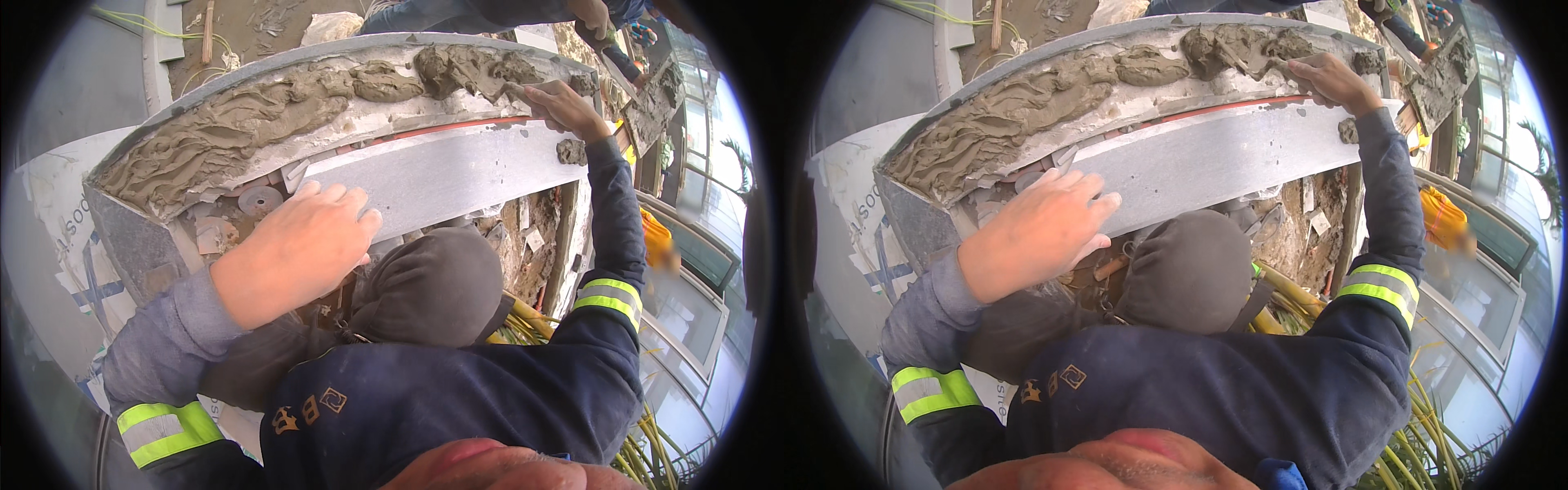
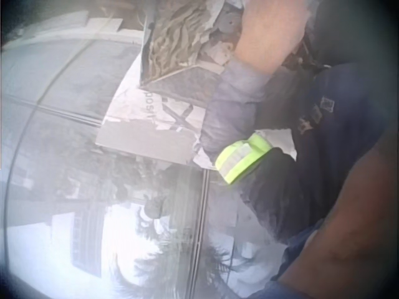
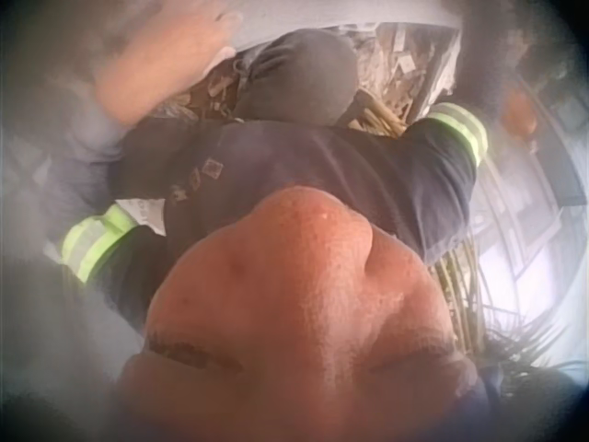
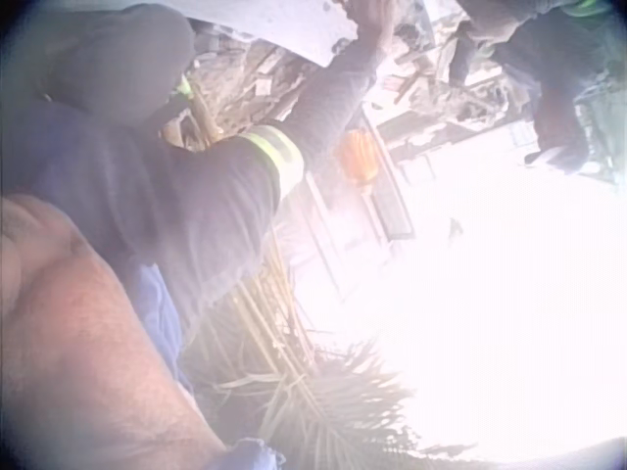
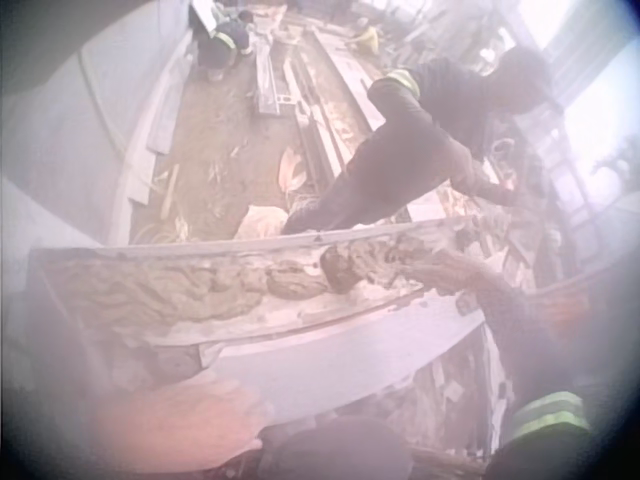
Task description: The person positions a large rectangular tile onto a curved concrete structure, applies adhesive with a trowel, and presses the tile into place. The worker adjusts the tile's alignment and spreads mortar along the edges to secure it.
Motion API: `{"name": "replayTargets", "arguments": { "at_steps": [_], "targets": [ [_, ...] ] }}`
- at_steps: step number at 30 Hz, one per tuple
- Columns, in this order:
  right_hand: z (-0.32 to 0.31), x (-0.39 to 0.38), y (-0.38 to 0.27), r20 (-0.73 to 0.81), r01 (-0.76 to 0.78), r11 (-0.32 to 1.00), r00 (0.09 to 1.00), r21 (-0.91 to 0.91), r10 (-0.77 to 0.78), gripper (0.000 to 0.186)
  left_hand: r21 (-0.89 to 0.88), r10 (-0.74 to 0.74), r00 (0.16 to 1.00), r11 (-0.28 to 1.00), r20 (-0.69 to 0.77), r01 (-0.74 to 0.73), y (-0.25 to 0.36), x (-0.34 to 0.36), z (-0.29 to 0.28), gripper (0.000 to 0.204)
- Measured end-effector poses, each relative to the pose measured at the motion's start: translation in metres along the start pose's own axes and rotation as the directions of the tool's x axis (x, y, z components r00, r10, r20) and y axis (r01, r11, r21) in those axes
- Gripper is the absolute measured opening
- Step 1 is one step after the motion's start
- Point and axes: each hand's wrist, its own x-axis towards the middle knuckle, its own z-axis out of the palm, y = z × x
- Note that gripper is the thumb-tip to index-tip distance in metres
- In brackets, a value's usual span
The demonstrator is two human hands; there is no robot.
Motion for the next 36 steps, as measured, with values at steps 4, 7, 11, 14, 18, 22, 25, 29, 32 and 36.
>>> {"name": "replayTargets", "arguments": {
  "at_steps": [4,7,11,14,18,22,25,29,32,36],
  "targets": [
    [0.073,0.008,-0.028,-0.018,0.09,0.99,0.996,0.112,-0.088,0.05,-0.005,-0.011,1.0,1.0,0.025,0.011,0.002,0.001,0.002,0.041],
    [0.093,0.008,-0.046,-0.046,0.232,0.973,0.972,0.005,-0.232,0.049,-0.01,-0.014,1.0,1.0,0.024,0.014,0.002,0.0,0.004,0.039],
    [0.071,0.015,-0.038,-0.056,0.403,0.83,0.888,-0.386,-0.457,0.04,-0.011,0.008,1.0,1.0,0.003,-0.008,0.003,0.001,0.007,0.035],
    [0.058,-0.009,-0.058,-0.108,0.193,0.673,0.919,-0.714,-0.379,0.032,-0.013,0.011,0.997,1.0,-0.073,-0.012,0.005,-0.007,0.01,0.022],
    [0.015,0.0,-0.019,0.001,0.26,0.678,0.934,-0.688,-0.357,0.036,-0.087,-0.005,1.0,0.996,-0.023,0.003,0.002,-0.01,0.009,0.033],
    [0.008,-0.006,-0.039,0.014,0.194,0.895,0.978,-0.402,-0.206,0.036,-0.013,0.006,0.999,1.0,-0.031,-0.007,0.005,-0.01,0.007,0.026],
    [0.06,-0.015,-0.038,0.146,-0.093,0.994,0.986,0.065,0.082,0.042,0.008,0.046,0.992,0.999,-0.113,-0.046,0.004,-0.009,0.014,0.018],
    [0.123,-0.031,-0.063,0.137,-0.048,0.96,0.99,0.276,0.01,0.044,0.007,0.017,1.0,1.0,0.007,-0.017,0.003,-0.003,0.013,0.032],
    [0.151,-0.024,-0.083,0.053,0.345,0.937,0.936,0.057,-0.347,0.04,0.02,0.041,0.999,0.999,0.026,-0.042,0.002,0.004,0.013,0.032],
    [0.154,-0.008,-0.085,-0.013,0.583,0.736,0.781,-0.345,-0.625,0.036,0.041,0.075,0.997,0.996,-0.033,-0.074,-0.003,0.009,0.022,0.031]
  ]
}}
